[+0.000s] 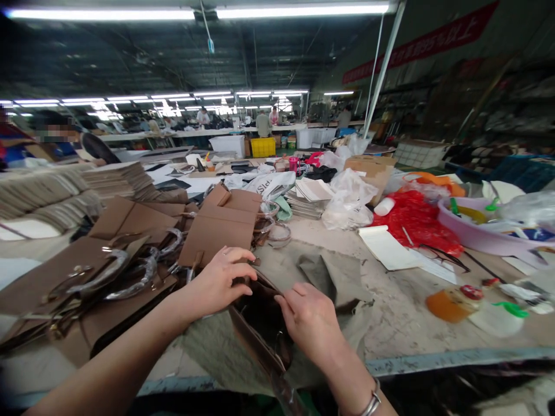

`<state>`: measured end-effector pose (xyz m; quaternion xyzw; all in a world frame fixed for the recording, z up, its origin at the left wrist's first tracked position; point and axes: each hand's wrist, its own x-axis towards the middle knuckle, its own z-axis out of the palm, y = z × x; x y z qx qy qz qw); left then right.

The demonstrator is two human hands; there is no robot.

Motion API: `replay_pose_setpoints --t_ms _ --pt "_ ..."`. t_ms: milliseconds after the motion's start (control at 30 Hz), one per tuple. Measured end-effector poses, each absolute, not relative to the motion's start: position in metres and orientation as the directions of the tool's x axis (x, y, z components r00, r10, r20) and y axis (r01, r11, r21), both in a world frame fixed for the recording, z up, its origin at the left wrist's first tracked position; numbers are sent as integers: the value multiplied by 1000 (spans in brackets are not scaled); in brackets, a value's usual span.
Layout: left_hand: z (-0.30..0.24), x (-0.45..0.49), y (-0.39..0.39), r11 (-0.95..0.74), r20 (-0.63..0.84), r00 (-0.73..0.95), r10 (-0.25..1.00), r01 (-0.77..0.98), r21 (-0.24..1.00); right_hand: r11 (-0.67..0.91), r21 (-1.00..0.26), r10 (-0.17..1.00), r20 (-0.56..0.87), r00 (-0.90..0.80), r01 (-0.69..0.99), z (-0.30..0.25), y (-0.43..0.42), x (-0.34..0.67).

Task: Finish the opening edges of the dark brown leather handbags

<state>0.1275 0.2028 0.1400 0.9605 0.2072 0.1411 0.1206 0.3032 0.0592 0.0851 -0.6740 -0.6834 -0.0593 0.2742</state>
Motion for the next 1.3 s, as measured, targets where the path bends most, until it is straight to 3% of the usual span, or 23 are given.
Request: replay_pose_setpoints --t_ms 200,367,867,1167,1300 --pt "137 138 205 -910 167 908 384 342 233 82 -302 898 436 60 950 86 57 301" --pt "134 142 211 -912 152 929 338 283 298 91 -309 890 451 61 947 87 56 301" --pt "118 155 209 -853 214 851 480 395 341 72 -302 885 458 78 950 89 60 295" --pt "114 154 209 -871 233 855 463 391 297 -43 -177 923 370 107 983 104 59 294" --pt "117 149 208 -862 252 853 457 355 362 -42 -103 936 345 75 994 112 79 295"
